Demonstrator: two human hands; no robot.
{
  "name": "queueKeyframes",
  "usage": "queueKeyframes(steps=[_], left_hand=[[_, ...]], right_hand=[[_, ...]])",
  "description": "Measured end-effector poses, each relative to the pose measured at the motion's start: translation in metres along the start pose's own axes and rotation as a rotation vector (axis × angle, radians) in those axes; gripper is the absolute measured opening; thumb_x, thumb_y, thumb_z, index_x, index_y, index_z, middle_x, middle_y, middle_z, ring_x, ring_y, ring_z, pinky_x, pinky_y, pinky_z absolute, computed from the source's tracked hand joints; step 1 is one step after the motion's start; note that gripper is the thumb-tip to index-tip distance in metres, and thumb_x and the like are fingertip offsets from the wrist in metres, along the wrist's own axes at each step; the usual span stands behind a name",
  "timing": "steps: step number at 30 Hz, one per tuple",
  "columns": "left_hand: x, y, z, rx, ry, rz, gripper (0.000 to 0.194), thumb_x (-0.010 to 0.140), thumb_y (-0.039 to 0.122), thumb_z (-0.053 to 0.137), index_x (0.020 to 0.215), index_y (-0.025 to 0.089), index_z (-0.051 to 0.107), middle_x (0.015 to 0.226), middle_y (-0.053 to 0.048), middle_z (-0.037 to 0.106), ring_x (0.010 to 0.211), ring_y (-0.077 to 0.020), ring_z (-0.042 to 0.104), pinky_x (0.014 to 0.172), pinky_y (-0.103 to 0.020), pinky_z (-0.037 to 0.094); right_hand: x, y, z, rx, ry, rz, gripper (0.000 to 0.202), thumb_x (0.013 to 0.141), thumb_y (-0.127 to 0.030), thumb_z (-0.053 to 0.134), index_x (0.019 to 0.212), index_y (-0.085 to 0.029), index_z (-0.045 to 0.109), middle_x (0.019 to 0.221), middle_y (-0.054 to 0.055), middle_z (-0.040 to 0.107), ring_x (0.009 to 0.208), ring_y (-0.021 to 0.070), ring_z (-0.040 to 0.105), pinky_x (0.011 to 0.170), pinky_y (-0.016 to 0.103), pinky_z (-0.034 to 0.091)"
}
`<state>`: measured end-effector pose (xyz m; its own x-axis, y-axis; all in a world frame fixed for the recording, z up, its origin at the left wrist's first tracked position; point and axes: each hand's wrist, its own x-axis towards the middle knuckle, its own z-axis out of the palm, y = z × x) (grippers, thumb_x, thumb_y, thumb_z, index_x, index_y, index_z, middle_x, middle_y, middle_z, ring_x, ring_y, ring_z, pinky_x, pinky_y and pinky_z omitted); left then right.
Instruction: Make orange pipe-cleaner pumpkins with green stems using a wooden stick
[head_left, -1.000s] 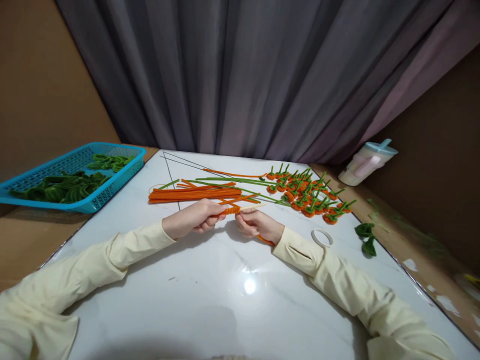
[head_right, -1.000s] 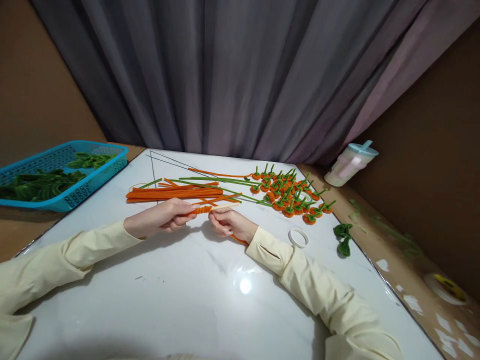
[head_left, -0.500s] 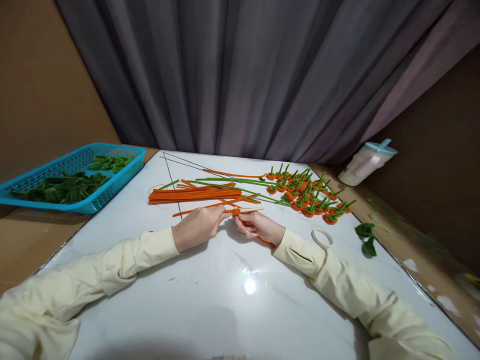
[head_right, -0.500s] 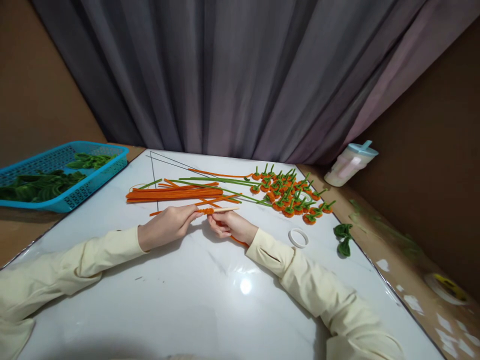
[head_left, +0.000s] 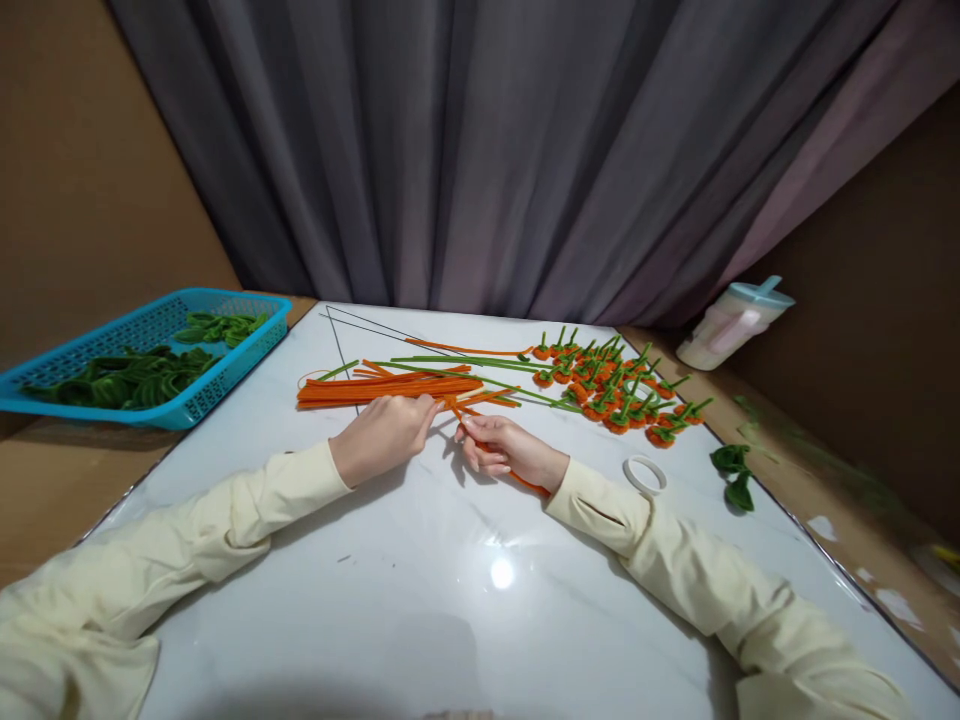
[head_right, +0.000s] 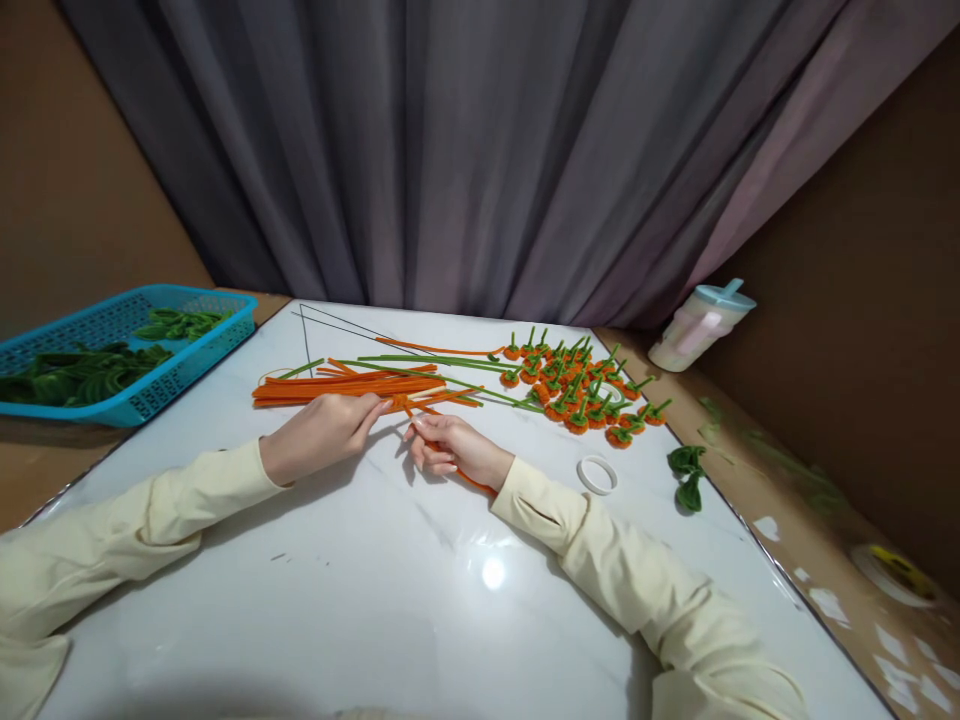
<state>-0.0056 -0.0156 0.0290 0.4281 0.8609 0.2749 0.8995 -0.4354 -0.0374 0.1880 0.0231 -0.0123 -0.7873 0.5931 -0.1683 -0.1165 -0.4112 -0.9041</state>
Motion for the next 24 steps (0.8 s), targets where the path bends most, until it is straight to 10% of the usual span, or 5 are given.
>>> queueKeyframes(steps=[15,24], left_hand=[[0.008,-0.011,-0.029,-0.199,-0.293,0.033,0.038,0.087,0.024,0.036,0.059,0.012,0.060,0.051,-0.004,0.054,0.044,-0.0115,0.040,0.047,-0.025,0.022],[0.012,-0.026,-0.044,-0.715,-0.758,-0.036,0.037,0.082,0.044,0.046,0.065,0.014,0.062,0.040,0.004,0.035,0.031,-0.0084,0.032,0.034,-0.022,0.021]], right_hand=[[-0.003,0.000,-0.005,-0.068,0.010,0.007,0.025,0.081,-0.034,0.057,0.068,-0.013,0.054,0.039,-0.005,0.049,0.031,0.0019,0.012,0.029,0.017,0.009],[-0.005,0.001,-0.002,-0.107,-0.046,-0.003,0.030,0.078,-0.034,0.059,0.059,-0.013,0.050,0.034,-0.007,0.040,0.029,0.0029,0.021,0.032,0.019,0.008]])
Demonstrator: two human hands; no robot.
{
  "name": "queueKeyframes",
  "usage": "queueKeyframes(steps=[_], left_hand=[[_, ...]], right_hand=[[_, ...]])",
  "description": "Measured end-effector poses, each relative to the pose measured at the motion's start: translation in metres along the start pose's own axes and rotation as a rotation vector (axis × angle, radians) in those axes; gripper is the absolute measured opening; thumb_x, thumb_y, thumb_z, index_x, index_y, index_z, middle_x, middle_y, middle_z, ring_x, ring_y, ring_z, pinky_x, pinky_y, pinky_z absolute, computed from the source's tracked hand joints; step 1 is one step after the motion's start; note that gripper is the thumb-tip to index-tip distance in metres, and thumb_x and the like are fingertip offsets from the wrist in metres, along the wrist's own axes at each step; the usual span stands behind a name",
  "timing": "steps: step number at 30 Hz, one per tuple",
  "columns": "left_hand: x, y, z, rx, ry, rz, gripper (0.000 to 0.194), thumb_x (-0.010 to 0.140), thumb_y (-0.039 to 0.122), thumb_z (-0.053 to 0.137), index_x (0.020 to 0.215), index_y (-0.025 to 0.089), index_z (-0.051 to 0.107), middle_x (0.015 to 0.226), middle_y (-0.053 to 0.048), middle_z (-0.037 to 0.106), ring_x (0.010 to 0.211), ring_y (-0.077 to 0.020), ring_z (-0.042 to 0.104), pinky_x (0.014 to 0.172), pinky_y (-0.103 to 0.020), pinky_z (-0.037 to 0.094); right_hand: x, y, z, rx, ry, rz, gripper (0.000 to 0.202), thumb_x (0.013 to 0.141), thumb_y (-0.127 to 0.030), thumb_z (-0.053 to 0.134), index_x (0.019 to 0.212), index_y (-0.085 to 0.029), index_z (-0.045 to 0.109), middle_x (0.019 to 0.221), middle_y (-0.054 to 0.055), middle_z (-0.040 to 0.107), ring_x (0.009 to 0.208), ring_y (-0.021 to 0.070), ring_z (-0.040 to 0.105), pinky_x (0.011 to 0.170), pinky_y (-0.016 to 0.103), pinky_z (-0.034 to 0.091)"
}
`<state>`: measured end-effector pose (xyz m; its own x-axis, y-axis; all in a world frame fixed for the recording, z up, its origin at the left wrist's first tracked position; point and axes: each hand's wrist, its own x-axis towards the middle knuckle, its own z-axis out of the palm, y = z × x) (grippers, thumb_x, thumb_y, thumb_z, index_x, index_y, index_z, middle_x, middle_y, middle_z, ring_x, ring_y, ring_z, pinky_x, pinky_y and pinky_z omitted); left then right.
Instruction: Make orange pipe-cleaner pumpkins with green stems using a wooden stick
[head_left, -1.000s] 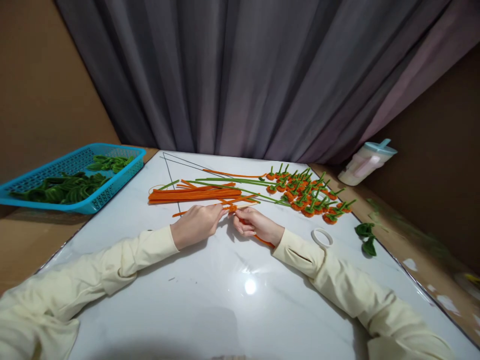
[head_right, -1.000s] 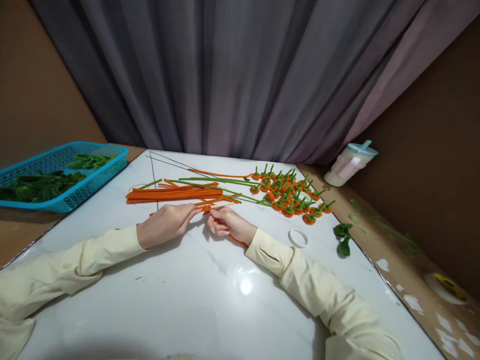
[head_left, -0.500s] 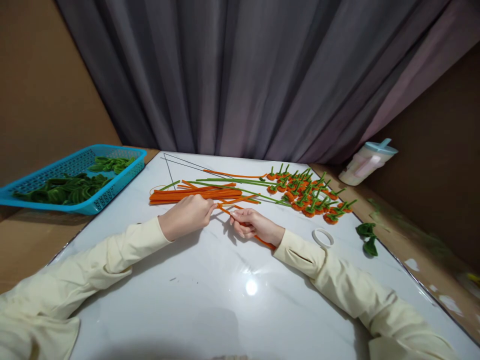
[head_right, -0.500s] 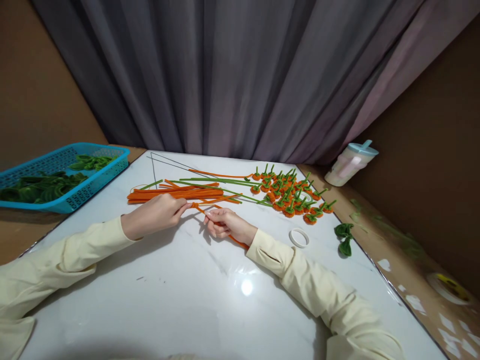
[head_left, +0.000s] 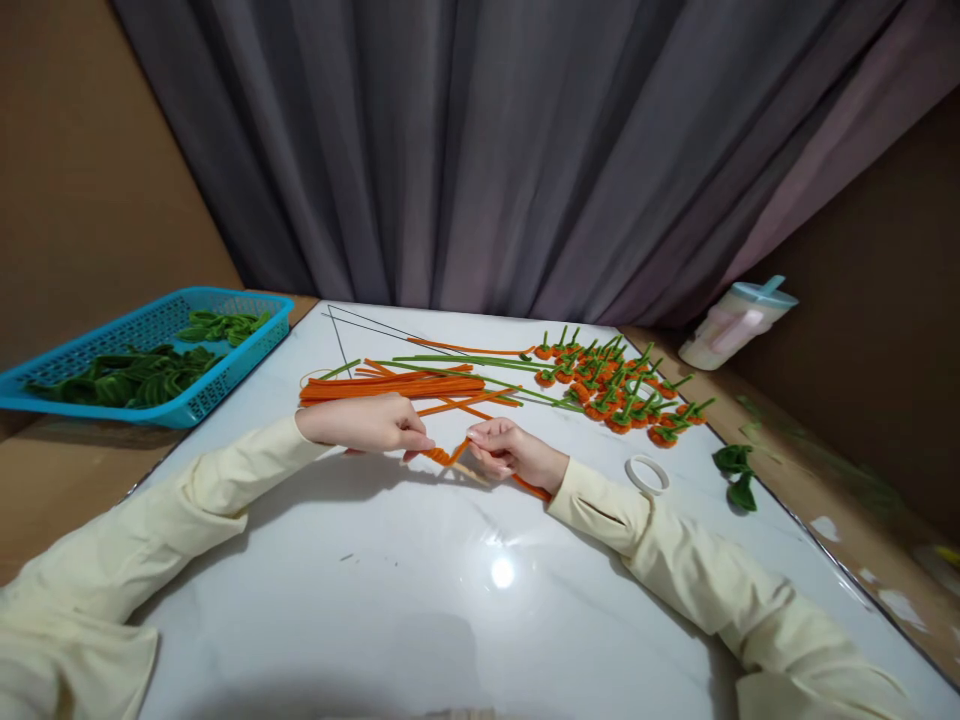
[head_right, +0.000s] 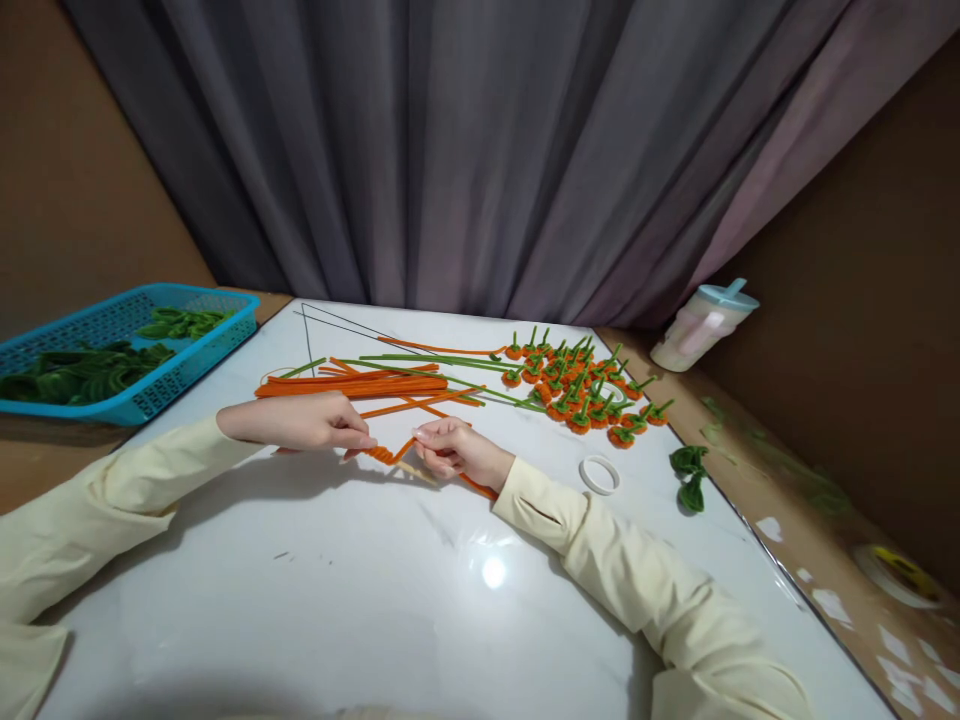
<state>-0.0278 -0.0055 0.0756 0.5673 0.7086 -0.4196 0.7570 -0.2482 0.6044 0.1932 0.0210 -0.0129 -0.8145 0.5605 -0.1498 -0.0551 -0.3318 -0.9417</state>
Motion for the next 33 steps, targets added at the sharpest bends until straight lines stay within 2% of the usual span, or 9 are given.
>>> queueKeyframes(steps=[4,5,7,13,19,23,26,29,33], left_hand=[[0.016,-0.017,0.011,-0.466,-0.274,0.041,0.033,0.078,0.046,0.055,0.063,0.017,0.058,0.041,0.008,0.022,0.032,-0.0063,0.016,0.028,-0.021,0.018],[0.023,-0.023,0.017,-0.587,-0.285,0.067,0.034,0.078,0.047,0.054,0.060,0.017,0.054,0.041,0.009,0.019,0.032,-0.0060,0.012,0.026,-0.020,0.014],[0.036,-0.035,0.030,-0.749,-0.207,0.133,0.032,0.074,0.046,0.055,0.059,0.018,0.050,0.041,0.010,0.014,0.033,-0.0061,0.009,0.025,-0.020,0.014],[0.054,-0.045,0.050,-0.770,0.147,0.208,0.031,0.082,0.047,0.037,0.069,0.020,0.040,0.046,0.011,0.010,0.037,-0.0065,0.007,0.029,-0.017,0.019],[0.052,-0.034,0.062,-0.554,0.528,0.212,0.034,0.089,0.046,0.032,0.074,0.018,0.045,0.046,0.010,0.020,0.037,-0.0074,0.021,0.036,-0.019,0.026],[0.049,-0.031,0.062,-0.296,0.749,0.214,0.031,0.089,0.036,0.039,0.071,0.016,0.053,0.054,0.004,0.046,0.051,-0.0090,0.042,0.053,-0.020,0.036],[0.047,-0.030,0.055,-0.112,0.767,0.236,0.030,0.089,0.030,0.040,0.067,0.015,0.055,0.059,0.001,0.053,0.057,-0.0109,0.048,0.062,-0.022,0.037],[0.042,-0.027,0.048,0.064,0.726,0.258,0.029,0.089,0.028,0.040,0.069,0.015,0.057,0.060,-0.001,0.055,0.055,-0.0128,0.049,0.059,-0.024,0.036],[0.028,-0.016,0.046,0.601,0.676,0.224,0.034,0.092,0.024,0.032,0.073,0.013,0.057,0.059,-0.005,0.058,0.053,-0.0149,0.053,0.053,-0.024,0.036]], right_hand=[[-0.001,0.000,0.000,0.003,-0.020,0.005,0.031,0.076,-0.034,0.061,0.056,-0.014,0.048,0.034,-0.006,0.041,0.029,0.0033,0.025,0.033,0.019,0.009],[-0.001,0.000,-0.001,0.009,-0.017,-0.001,0.031,0.075,-0.033,0.061,0.056,-0.015,0.046,0.034,-0.007,0.041,0.029,0.0031,0.025,0.033,0.019,0.010],[0.000,0.000,-0.003,0.026,-0.007,-0.019,0.031,0.073,-0.032,0.062,0.054,-0.016,0.044,0.035,-0.007,0.039,0.030,0.0029,0.023,0.033,0.019,0.010],[0.006,0.000,-0.009,0.085,0.047,-0.056,0.023,0.075,-0.031,0.058,0.061,-0.017,0.045,0.035,-0.010,0.034,0.031,0.0035,0.016,0.032,0.017,0.015],[0.005,-0.004,-0.007,0.095,0.131,-0.062,0.016,0.080,-0.028,0.054,0.071,-0.015,0.050,0.040,-0.007,0.045,0.031,0.0031,0.013,0.030,0.017,0.012],[0.006,-0.004,-0.006,0.094,0.172,-0.052,0.018,0.082,-0.030,0.054,0.073,-0.014,0.052,0.044,-0.006,0.049,0.031,0.0025,0.015,0.029,0.016,0.012],[0.008,-0.002,-0.008,0.091,0.172,-0.029,0.021,0.082,-0.032,0.055,0.074,-0.013,0.054,0.046,-0.005,0.052,0.031,0.0019,0.017,0.029,0.016,0.013],[0.009,-0.001,-0.009,0.086,0.147,0.003,0.023,0.081,-0.033,0.057,0.072,-0.011,0.055,0.045,-0.003,0.054,0.030,0.0014,0.018,0.029,0.016,0.013],[0.008,-0.002,-0.007,0.077,0.116,0.026,0.024,0.080,-0.034,0.059,0.071,-0.012,0.056,0.047,-0.002,0.058,0.030,0.0010,0.016,0.028,0.015,0.014]])
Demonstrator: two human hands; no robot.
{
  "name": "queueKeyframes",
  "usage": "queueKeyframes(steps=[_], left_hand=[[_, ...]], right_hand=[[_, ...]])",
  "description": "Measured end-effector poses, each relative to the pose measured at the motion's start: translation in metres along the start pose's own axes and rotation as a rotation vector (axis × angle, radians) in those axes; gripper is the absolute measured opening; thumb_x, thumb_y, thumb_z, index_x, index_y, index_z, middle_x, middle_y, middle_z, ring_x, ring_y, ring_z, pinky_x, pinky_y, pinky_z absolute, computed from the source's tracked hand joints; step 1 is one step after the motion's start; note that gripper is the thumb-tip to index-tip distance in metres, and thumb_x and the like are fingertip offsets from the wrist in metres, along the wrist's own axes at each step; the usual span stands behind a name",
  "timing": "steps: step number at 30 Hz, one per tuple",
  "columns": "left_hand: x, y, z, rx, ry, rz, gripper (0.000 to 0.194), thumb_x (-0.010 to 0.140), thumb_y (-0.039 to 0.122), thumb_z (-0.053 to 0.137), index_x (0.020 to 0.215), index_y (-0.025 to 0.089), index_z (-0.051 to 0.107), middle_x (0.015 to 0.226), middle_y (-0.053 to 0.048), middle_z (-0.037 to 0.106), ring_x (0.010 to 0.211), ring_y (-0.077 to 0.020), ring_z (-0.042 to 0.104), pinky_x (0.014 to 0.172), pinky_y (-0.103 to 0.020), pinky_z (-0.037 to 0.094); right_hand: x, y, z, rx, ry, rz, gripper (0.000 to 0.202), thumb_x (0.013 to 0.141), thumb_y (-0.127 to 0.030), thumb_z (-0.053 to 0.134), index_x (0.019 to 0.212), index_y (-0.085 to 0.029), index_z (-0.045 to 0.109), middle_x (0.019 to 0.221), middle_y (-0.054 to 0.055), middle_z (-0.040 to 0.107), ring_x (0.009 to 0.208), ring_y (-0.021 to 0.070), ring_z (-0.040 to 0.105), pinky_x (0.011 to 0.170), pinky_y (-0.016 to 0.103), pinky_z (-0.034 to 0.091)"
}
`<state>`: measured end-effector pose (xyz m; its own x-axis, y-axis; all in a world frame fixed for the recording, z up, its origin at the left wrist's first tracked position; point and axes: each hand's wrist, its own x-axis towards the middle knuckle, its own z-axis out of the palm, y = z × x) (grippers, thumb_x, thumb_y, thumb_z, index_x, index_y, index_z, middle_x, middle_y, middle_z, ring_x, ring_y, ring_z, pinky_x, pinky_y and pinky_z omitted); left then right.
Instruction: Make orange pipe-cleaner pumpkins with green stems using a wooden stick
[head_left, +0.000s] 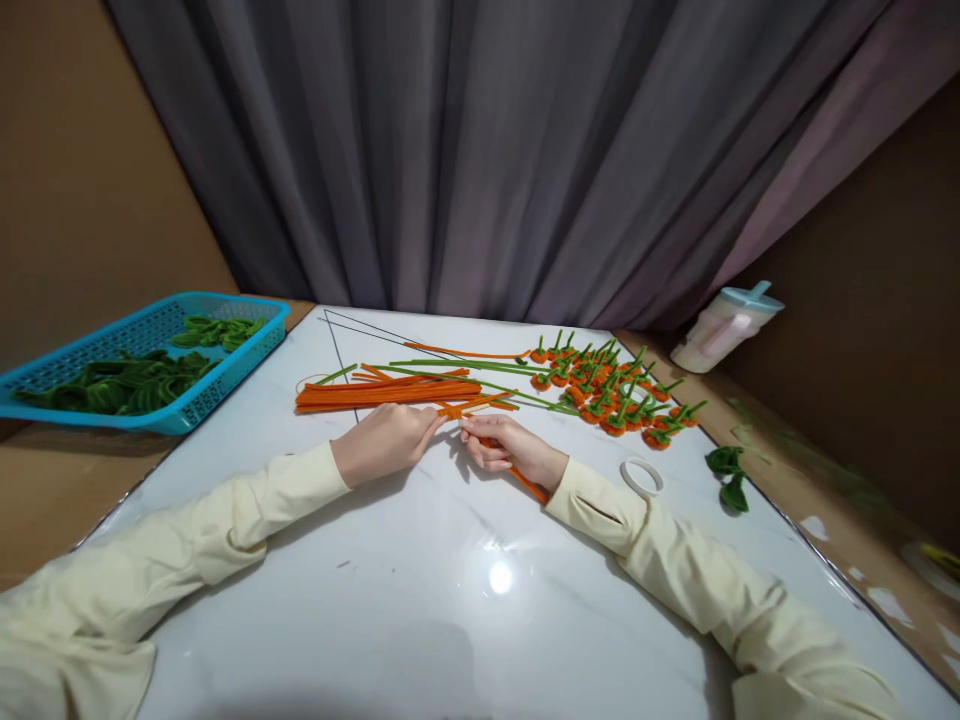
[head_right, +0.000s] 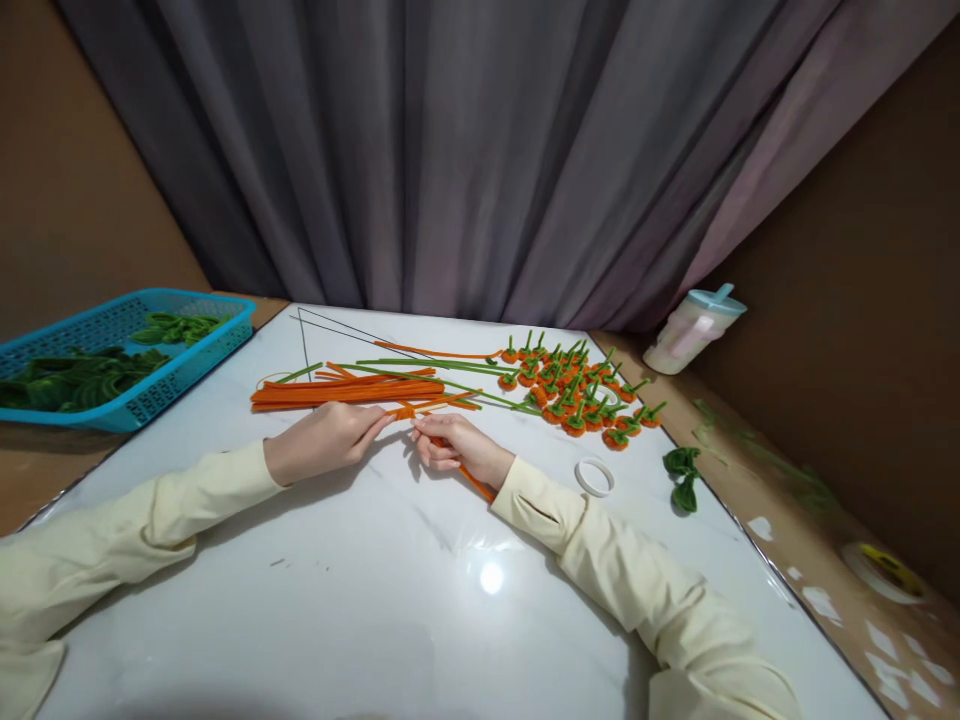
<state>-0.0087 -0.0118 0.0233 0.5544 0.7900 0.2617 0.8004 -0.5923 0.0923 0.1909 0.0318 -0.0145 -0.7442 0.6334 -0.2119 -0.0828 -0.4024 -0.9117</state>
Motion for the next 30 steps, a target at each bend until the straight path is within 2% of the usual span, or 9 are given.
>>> queueKeyframes(steps=[4,8,11,16,19,22,26,28,30], left_hand=[[-0.006,0.011,-0.008,0.232,-0.047,0.070,0.027,0.089,0.019,0.035,0.075,0.013,0.057,0.054,-0.004,0.056,0.045,-0.0167,0.053,0.044,-0.025,0.034],[-0.006,0.015,-0.009,0.319,-0.129,0.133,0.023,0.085,0.012,0.037,0.077,0.011,0.058,0.055,-0.006,0.057,0.044,-0.0187,0.053,0.041,-0.026,0.033],[-0.005,0.014,-0.012,0.300,-0.154,0.158,0.023,0.086,0.014,0.039,0.076,0.012,0.059,0.055,-0.006,0.057,0.044,-0.0178,0.052,0.041,-0.026,0.032],[-0.006,0.012,-0.026,0.082,-0.135,0.168,0.032,0.087,0.018,0.037,0.061,0.015,0.055,0.045,0.000,0.045,0.038,-0.0117,0.041,0.041,-0.025,0.026],[-0.005,0.009,-0.037,-0.088,-0.186,0.147,0.037,0.087,0.021,0.038,0.054,0.015,0.053,0.040,0.003,0.035,0.034,-0.0085,0.028,0.039,-0.025,0.019],[-0.003,0.008,-0.046,-0.234,-0.271,0.146,0.040,0.087,0.022,0.039,0.049,0.015,0.052,0.038,0.005,0.029,0.034,-0.0074,0.022,0.039,-0.026,0.016],[0.000,0.008,-0.057,-0.423,-0.465,0.125,0.039,0.087,0.026,0.040,0.053,0.015,0.057,0.041,0.003,0.038,0.039,-0.0075,0.030,0.043,-0.023,0.024],[0.002,0.006,-0.057,-0.541,-0.560,0.082,0.038,0.086,0.031,0.042,0.056,0.015,0.061,0.042,0.003,0.038,0.039,-0.0079,0.031,0.042,-0.022,0.025],[0.004,0.000,-0.052,-0.708,-0.652,0.023,0.038,0.084,0.037,0.046,0.057,0.017,0.062,0.041,0.004,0.032,0.037,-0.0083,0.026,0.037,-0.023,0.021]], right_hand=[[-0.002,-0.003,0.004,-0.028,-0.029,0.015,0.024,0.079,-0.033,0.060,0.069,-0.011,0.056,0.046,-0.002,0.058,0.030,0.0009,0.016,0.027,0.015,0.015],[-0.002,-0.004,0.005,-0.056,-0.049,0.024,0.023,0.078,-0.033,0.060,0.069,-0.011,0.057,0.045,-0.001,0.058,0.029,0.0011,0.015,0.027,0.015,0.013],[-0.003,-0.004,0.005,-0.081,-0.067,0.030,0.024,0.079,-0.032,0.059,0.068,-0.011,0.057,0.041,-0.003,0.055,0.029,0.0013,0.014,0.027,0.015,0.012],[-0.009,-0.006,0.006,-0.132,-0.120,0.046,0.025,0.081,-0.032,0.057,0.067,-0.011,0.056,0.036,-0.006,0.047,0.028,0.0018,0.016,0.027,0.015,0.012],[-0.012,-0.006,0.006,-0.162,-0.172,0.071,0.025,0.081,-0.032,0.057,0.067,-0.011,0.056,0.037,-0.005,0.048,0.027,0.0020,0.019,0.027,0.016,0.013],[-0.015,-0.007,0.006,-0.186,-0.242,0.099,0.027,0.082,-0.032,0.057,0.065,-0.011,0.055,0.037,-0.006,0.048,0.026,0.0018,0.021,0.027,0.016,0.014],[-0.018,-0.008,0.006,-0.209,-0.353,0.143,0.029,0.083,-0.031,0.056,0.063,-0.011,0.055,0.035,-0.007,0.043,0.025,0.0018,0.024,0.029,0.016,0.013],[-0.020,-0.008,0.006,-0.214,-0.405,0.169,0.027,0.083,-0.031,0.058,0.066,-0.010,0.056,0.035,-0.007,0.042,0.026,0.0017,0.025,0.031,0.016,0.013],[-0.021,-0.006,0.005,-0.210,-0.433,0.181,0.027,0.082,-0.031,0.059,0.067,-0.009,0.057,0.036,-0.008,0.041,0.027,0.0017,0.026,0.032,0.016,0.015]])
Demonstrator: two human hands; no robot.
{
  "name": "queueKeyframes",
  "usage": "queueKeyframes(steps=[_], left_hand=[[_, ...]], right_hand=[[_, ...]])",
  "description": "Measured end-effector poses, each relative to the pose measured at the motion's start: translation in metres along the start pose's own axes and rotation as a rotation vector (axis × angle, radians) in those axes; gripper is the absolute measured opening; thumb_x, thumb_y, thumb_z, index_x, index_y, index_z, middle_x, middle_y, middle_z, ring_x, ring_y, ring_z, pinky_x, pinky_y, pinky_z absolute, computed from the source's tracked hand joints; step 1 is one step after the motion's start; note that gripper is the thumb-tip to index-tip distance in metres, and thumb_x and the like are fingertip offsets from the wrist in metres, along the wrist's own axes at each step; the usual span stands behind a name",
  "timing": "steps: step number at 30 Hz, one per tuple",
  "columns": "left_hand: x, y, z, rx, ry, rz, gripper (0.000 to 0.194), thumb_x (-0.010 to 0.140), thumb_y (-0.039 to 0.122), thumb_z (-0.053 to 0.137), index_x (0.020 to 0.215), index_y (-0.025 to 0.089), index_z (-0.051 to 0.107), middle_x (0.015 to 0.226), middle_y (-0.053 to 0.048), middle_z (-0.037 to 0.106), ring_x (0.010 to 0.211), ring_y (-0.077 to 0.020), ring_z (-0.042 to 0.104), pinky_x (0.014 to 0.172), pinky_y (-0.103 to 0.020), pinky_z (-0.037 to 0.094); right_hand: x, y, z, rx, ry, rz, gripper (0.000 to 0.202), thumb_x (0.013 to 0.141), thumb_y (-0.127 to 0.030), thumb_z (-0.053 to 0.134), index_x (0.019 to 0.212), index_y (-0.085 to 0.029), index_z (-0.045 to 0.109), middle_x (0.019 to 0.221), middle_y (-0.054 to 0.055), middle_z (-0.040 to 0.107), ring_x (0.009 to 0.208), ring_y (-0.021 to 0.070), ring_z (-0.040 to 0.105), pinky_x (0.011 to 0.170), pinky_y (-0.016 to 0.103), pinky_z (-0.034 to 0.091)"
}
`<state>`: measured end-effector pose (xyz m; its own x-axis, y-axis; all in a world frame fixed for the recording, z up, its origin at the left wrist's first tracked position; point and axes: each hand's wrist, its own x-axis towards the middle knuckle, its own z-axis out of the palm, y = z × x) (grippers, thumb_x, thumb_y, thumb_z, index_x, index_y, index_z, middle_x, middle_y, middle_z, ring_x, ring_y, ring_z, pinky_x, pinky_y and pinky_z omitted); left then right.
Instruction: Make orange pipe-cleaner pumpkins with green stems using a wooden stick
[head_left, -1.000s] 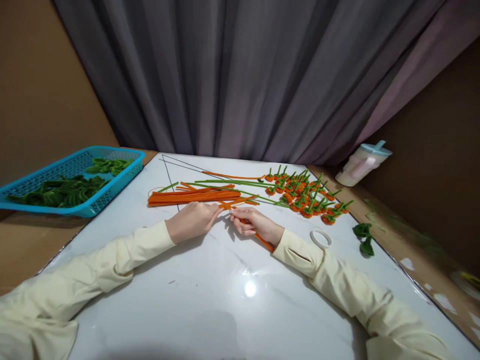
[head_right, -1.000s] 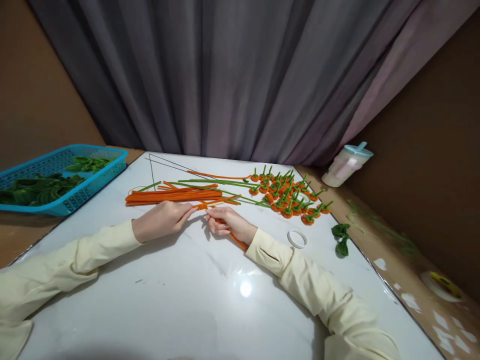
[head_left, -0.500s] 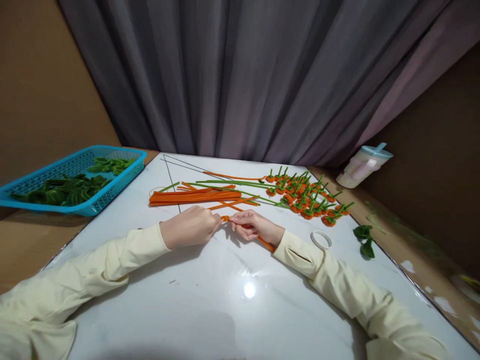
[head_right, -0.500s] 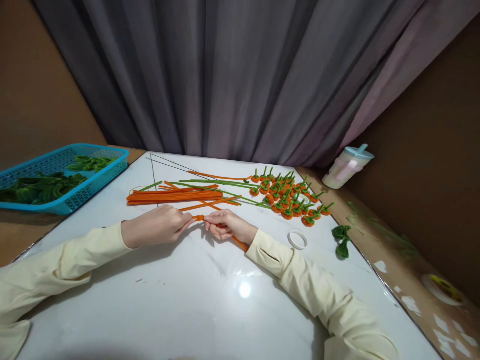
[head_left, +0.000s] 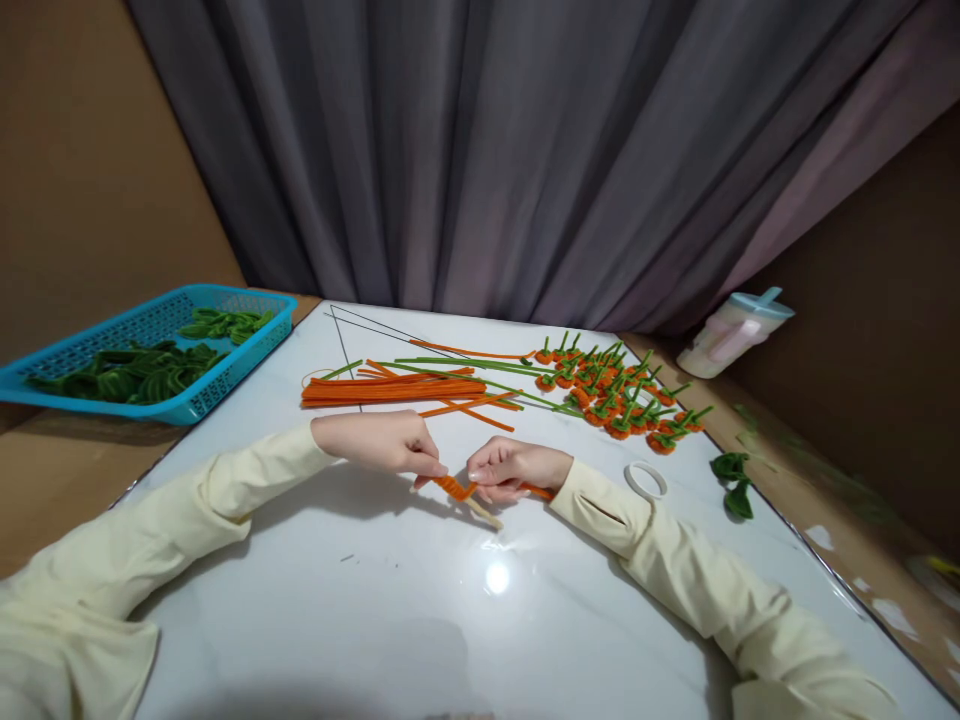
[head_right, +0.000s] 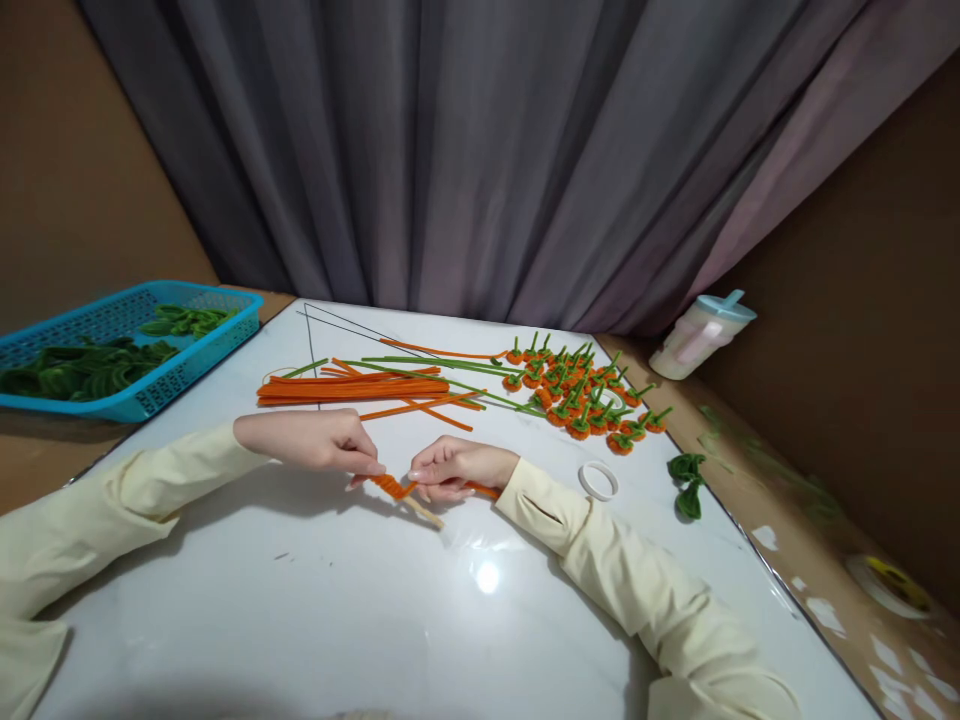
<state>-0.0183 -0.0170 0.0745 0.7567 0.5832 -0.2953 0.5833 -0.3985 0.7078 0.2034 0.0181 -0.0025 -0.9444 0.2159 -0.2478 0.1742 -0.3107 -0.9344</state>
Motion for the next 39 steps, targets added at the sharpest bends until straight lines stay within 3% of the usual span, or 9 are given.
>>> queueKeyframes(steps=[4,11,13,16,19,23,26,29,39], left_hand=[[0.013,-0.033,0.001,-0.544,-0.094,-0.066,0.033,0.080,0.044,0.053,0.061,0.017,0.059,0.041,0.008,0.019,0.034,-0.0067,0.013,0.031,-0.023,0.012],[0.036,-0.056,0.022,-0.777,0.366,-0.048,0.032,0.083,0.046,0.045,0.068,0.018,0.049,0.044,0.011,0.014,0.036,-0.0060,0.009,0.031,-0.019,0.013],[0.037,-0.049,0.028,-0.635,0.478,-0.033,0.032,0.086,0.044,0.042,0.070,0.017,0.051,0.043,0.011,0.018,0.036,-0.0062,0.015,0.033,-0.018,0.018],[0.037,-0.042,0.035,-0.054,0.735,0.072,0.032,0.089,0.035,0.042,0.069,0.015,0.056,0.048,0.005,0.043,0.043,-0.0073,0.038,0.045,-0.019,0.032],[0.035,-0.041,0.040,0.459,0.832,0.175,0.033,0.093,0.028,0.035,0.075,0.014,0.059,0.061,-0.001,0.059,0.053,-0.0106,0.052,0.053,-0.021,0.036],[0.031,-0.042,0.043,0.922,0.809,0.170,0.034,0.095,0.026,0.033,0.074,0.013,0.057,0.052,-0.001,0.056,0.045,-0.0123,0.051,0.044,-0.022,0.029],[0.027,-0.038,0.040,1.077,0.710,0.069,0.028,0.092,0.019,0.035,0.076,0.012,0.057,0.050,-0.002,0.055,0.043,-0.0143,0.050,0.041,-0.023,0.026],[0.023,-0.030,0.034,1.070,0.599,-0.052,0.023,0.089,0.016,0.038,0.079,0.011,0.058,0.052,-0.004,0.058,0.045,-0.0172,0.054,0.042,-0.024,0.026],[0.006,-0.012,0.011,0.831,0.436,-0.171,0.035,0.090,0.026,0.037,0.071,0.015,0.064,0.057,-0.005,0.060,0.047,-0.0148,0.049,0.047,-0.025,0.024]], right_hand=[[0.005,0.005,-0.003,0.049,0.066,-0.080,0.030,0.079,-0.037,0.062,0.063,-0.013,0.051,0.039,-0.008,0.041,0.028,0.0027,0.027,0.030,0.016,0.016],[0.014,0.005,-0.011,0.150,0.315,-0.291,0.034,0.082,-0.030,0.055,0.055,-0.017,0.039,0.043,-0.009,0.030,0.034,0.0028,0.019,0.032,0.015,0.014],[0.014,0.005,-0.012,0.160,0.344,-0.303,0.035,0.083,-0.027,0.052,0.053,-0.017,0.037,0.044,-0.009,0.028,0.035,0.0026,0.018,0.032,0.015,0.013],[0.014,0.006,-0.013,0.160,0.365,-0.299,0.037,0.086,-0.026,0.048,0.052,-0.016,0.037,0.044,-0.009,0.028,0.034,0.0023,0.019,0.033,0.016,0.012],[0.014,0.008,-0.015,0.156,0.385,-0.295,0.038,0.087,-0.029,0.048,0.052,-0.015,0.040,0.044,-0.008,0.029,0.034,0.0016,0.019,0.033,0.016,0.011],[0.017,0.010,-0.016,0.157,0.400,-0.278,0.036,0.086,-0.033,0.050,0.057,-0.013,0.049,0.041,-0.009,0.027,0.033,0.0020,0.018,0.032,0.016,0.011],[0.019,0.008,-0.013,0.169,0.404,-0.269,0.025,0.084,-0.034,0.055,0.072,-0.011,0.055,0.048,-0.006,0.044,0.034,0.0015,0.018,0.032,0.016,0.012],[0.019,0.005,-0.010,0.172,0.396,-0.250,0.021,0.081,-0.033,0.060,0.081,-0.012,0.054,0.060,-0.002,0.056,0.036,0.0008,0.017,0.031,0.015,0.010],[0.017,0.001,-0.006,0.170,0.404,-0.259,0.025,0.077,-0.031,0.063,0.079,-0.020,0.041,0.052,-0.003,0.059,0.032,0.0011,0.015,0.031,0.015,0.011]])
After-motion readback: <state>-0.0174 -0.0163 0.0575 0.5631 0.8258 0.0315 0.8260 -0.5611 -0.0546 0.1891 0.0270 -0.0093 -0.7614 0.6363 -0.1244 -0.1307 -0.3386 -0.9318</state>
